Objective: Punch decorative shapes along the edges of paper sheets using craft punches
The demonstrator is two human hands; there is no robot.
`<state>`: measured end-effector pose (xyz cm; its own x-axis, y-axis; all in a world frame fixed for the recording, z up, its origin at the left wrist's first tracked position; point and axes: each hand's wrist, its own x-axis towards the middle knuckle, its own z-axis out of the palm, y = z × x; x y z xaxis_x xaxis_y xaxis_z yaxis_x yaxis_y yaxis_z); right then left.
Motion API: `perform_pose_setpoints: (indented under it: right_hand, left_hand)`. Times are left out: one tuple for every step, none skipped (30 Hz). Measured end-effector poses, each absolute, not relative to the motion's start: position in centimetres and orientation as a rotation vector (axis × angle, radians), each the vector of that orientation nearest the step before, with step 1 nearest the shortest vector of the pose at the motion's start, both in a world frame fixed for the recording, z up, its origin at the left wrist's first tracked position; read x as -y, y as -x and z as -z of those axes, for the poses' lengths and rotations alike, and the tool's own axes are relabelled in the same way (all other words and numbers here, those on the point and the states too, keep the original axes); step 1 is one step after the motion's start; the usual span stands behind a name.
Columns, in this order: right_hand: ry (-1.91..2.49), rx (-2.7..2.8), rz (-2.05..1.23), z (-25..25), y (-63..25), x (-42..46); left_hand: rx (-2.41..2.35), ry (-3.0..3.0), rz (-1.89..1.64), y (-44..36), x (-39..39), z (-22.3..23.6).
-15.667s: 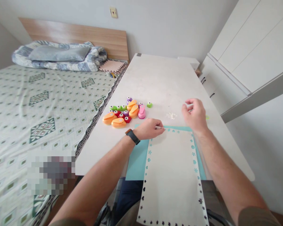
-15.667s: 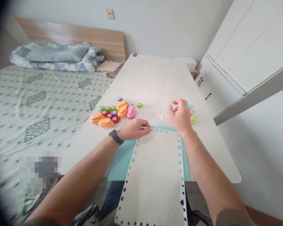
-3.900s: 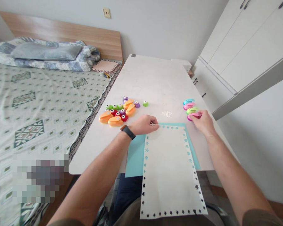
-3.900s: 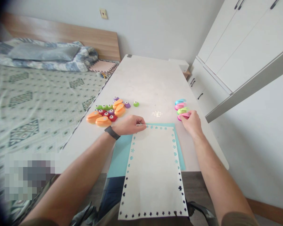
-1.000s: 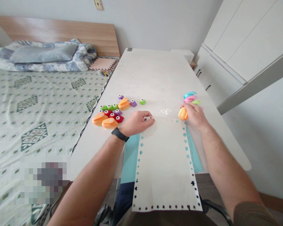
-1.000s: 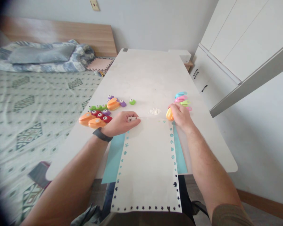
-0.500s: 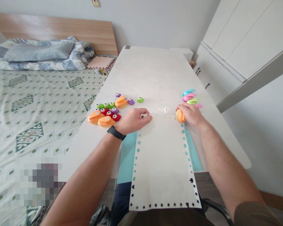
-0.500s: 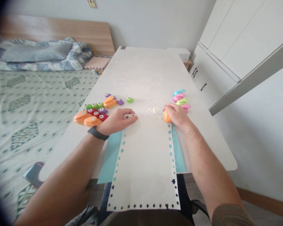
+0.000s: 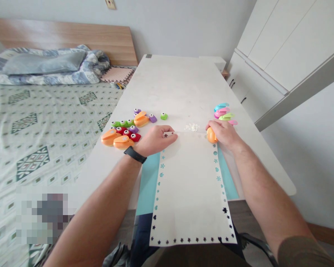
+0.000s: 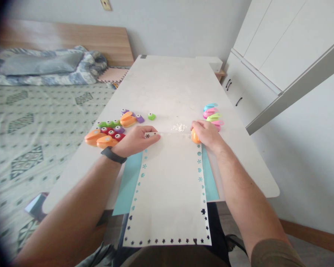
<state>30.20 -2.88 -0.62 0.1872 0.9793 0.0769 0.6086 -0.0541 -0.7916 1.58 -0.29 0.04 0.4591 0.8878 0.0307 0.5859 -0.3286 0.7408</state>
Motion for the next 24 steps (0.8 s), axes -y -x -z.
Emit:
perform_pose_setpoints:
  right_hand:
    - [1.748, 1.501, -0.655, 0.58, -30.19, 2.90]
    - [1.747, 1.499, -0.656, 0.55, -30.19, 2.92]
    - [1.747, 1.499, -0.657, 0.54, -30.21, 2.92]
    - [1.748, 1.500, -0.658, 0.54, -30.23, 2.92]
    - [1.750, 1.500, -0.660, 0.56, -30.25, 2.91]
    - [1.753, 1.498, -0.661, 0.60, -30.28, 2.89]
    - [1.755, 1.495, -0.662, 0.63, -30.30, 2.88]
    - [1.754, 1.494, -0.663, 0.66, -30.32, 2.87]
    - [1.753, 1.495, -0.665, 0.68, -30.33, 2.86]
    - [1.750, 1.497, -0.667, 0.69, -30.34, 2.86]
    - [1.749, 1.499, -0.667, 0.68, -30.34, 2.87]
    - [1.750, 1.503, -0.664, 0.66, -30.34, 2.89]
    - [1.753, 1.506, -0.662, 0.62, -30.33, 2.91]
    - [1.756, 1.510, -0.660, 0.59, -30.33, 2.92]
    - [1.760, 1.512, -0.661, 0.56, -30.33, 2.93]
    - [1.764, 1.510, -0.663, 0.55, -30.33, 2.94]
    - [1.770, 1.504, -0.664, 0.54, -30.34, 2.94]
    - [1.775, 1.500, -0.666, 0.55, -30.35, 2.93]
    - [1.780, 1.498, -0.665, 0.56, -30.35, 2.92]
    - [1.785, 1.501, -0.662, 0.58, -30.35, 2.90]
    - [1.790, 1.509, -0.658, 0.60, -30.35, 2.88]
    - [1.792, 1.517, -0.655, 0.62, -30.33, 2.86]
    - [1.795, 1.525, -0.654, 0.65, -30.30, 2.83]
    - [1.796, 1.529, -0.655, 0.69, -30.27, 2.79]
  left_hand:
    - [-1.221, -2.036, -0.580, -1.58, 0.29, -0.04]
    - [-1.220, -2.029, -0.579, -1.58, 0.29, -0.04]
    - [-1.218, -2.023, -0.578, -1.58, 0.29, -0.04]
    - [-1.217, -2.019, -0.580, -1.57, 0.28, -0.03]
    - [-1.217, -2.018, -0.585, -1.57, 0.28, -0.01]
    - [-1.218, -2.019, -0.591, -1.57, 0.27, 0.01]
    - [-1.219, -2.019, -0.594, -1.57, 0.25, 0.03]
    - [-1.221, -2.019, -0.596, -1.58, 0.24, 0.05]
    - [-1.224, -2.018, -0.598, -1.58, 0.23, 0.07]
    - [-1.226, -2.017, -0.596, -1.59, 0.21, 0.07]
    - [-1.225, -2.016, -0.594, -1.60, 0.20, 0.07]
    - [-1.224, -2.016, -0.593, -1.61, 0.18, 0.06]
    - [-1.223, -2.018, -0.592, -1.61, 0.17, 0.05]
    - [-1.221, -2.019, -0.591, -1.62, 0.16, 0.03]
    - [-1.219, -2.020, -0.590, -1.62, 0.16, 0.00]
    - [-1.220, -2.019, -0.589, -1.63, 0.16, -0.03]
    - [-1.222, -2.017, -0.587, -1.63, 0.16, -0.05]
    - [-1.224, -2.016, -0.586, -1.63, 0.17, -0.07]
    - [-1.225, -2.017, -0.587, -1.63, 0.17, -0.08]
    - [-1.225, -2.019, -0.589, -1.63, 0.18, -0.09]
    - [-1.223, -2.023, -0.591, -1.63, 0.19, -0.08]
    - [-1.220, -2.027, -0.591, -1.63, 0.19, -0.08]
    - [-1.218, -2.031, -0.589, -1.63, 0.19, -0.07]
    - [-1.218, -2.032, -0.585, -1.62, 0.18, -0.06]
